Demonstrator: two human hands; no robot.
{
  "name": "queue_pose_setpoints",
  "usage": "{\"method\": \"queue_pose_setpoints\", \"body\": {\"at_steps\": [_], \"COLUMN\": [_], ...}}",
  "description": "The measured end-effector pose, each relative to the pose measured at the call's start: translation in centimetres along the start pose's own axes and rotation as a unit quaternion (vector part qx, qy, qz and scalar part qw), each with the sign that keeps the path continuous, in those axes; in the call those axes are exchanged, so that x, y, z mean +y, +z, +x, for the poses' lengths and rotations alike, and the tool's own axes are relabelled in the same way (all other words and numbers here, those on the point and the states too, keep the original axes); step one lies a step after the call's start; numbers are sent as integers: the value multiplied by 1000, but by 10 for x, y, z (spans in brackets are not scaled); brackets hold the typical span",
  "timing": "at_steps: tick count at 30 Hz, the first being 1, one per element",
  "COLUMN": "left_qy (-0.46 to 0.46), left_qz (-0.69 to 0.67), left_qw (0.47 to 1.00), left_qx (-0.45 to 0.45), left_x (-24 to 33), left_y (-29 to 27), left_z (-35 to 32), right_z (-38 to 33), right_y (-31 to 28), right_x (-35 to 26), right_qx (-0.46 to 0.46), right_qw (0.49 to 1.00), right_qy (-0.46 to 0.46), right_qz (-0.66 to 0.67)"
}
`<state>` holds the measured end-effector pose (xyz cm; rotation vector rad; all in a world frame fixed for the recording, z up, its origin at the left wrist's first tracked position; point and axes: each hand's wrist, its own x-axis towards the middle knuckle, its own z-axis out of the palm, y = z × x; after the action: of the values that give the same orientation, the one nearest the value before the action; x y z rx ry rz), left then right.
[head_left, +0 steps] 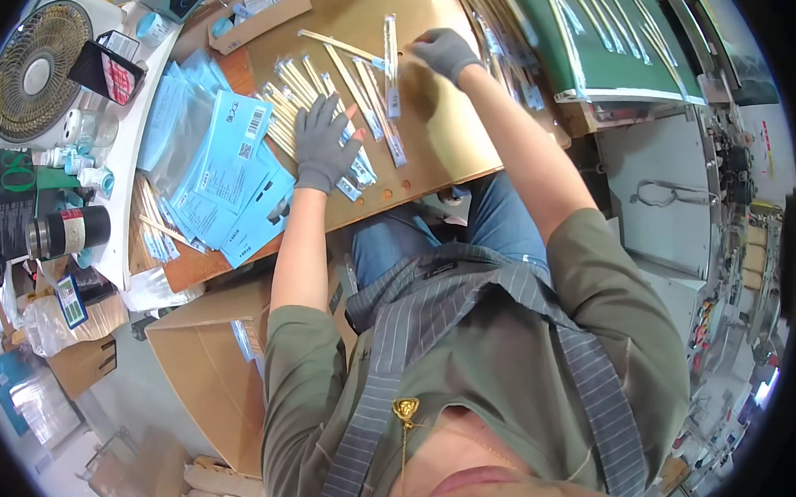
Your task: Packaging bunches of long, thin sticks into plastic bags and placing them in boxes.
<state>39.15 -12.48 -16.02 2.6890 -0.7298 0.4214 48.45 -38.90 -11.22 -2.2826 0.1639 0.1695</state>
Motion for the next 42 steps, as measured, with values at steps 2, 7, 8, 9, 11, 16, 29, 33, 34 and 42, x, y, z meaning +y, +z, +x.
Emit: {"method": "queue_pose_setpoints", "body": {"at_steps": [2, 7, 8, 9, 11, 16, 29, 33, 34, 42], "left_qy": [3, -8, -1, 1, 6, 10, 1, -16, -4, 17], "left_qz": [-1, -12, -19, -22, -33, -33, -22, -36, -40, -82], "left_qw": [1000, 1000, 1000, 1000, 999, 999, 1000, 999, 999, 996], "left_qx": [-1, -23, -21, -19, -6, 5, -9, -11, -13, -14], "left_x": [0, 1, 0, -1, 0, 0, 4, 4, 7, 14], "left_y": [-1, 1, 1, 2, 0, 2, -2, 0, 0, 9], "left_z": [1, 1, 0, 1, 0, 1, 2, 4, 8, 36], "right_z": [-8, 4, 7, 8, 8, 10, -4, -41, -51, -32], "right_y": [-30, -62, -63, -68, -71, -77, -66, 26, 51, 13], "right_x": [0, 59, 60, 62, 63, 44, -16, -11, -1, -18], "right_qx": [139, 228, 207, 203, 234, 286, 458, 141, 114, 103], "right_qw": [974, 914, 908, 916, 921, 926, 875, 980, 974, 969], "right_qy": [-12, 51, 79, 81, 73, 67, -144, -1, -114, -104], "right_qz": [-176, -333, -355, -336, -304, -238, -54, -140, -161, -201]}}
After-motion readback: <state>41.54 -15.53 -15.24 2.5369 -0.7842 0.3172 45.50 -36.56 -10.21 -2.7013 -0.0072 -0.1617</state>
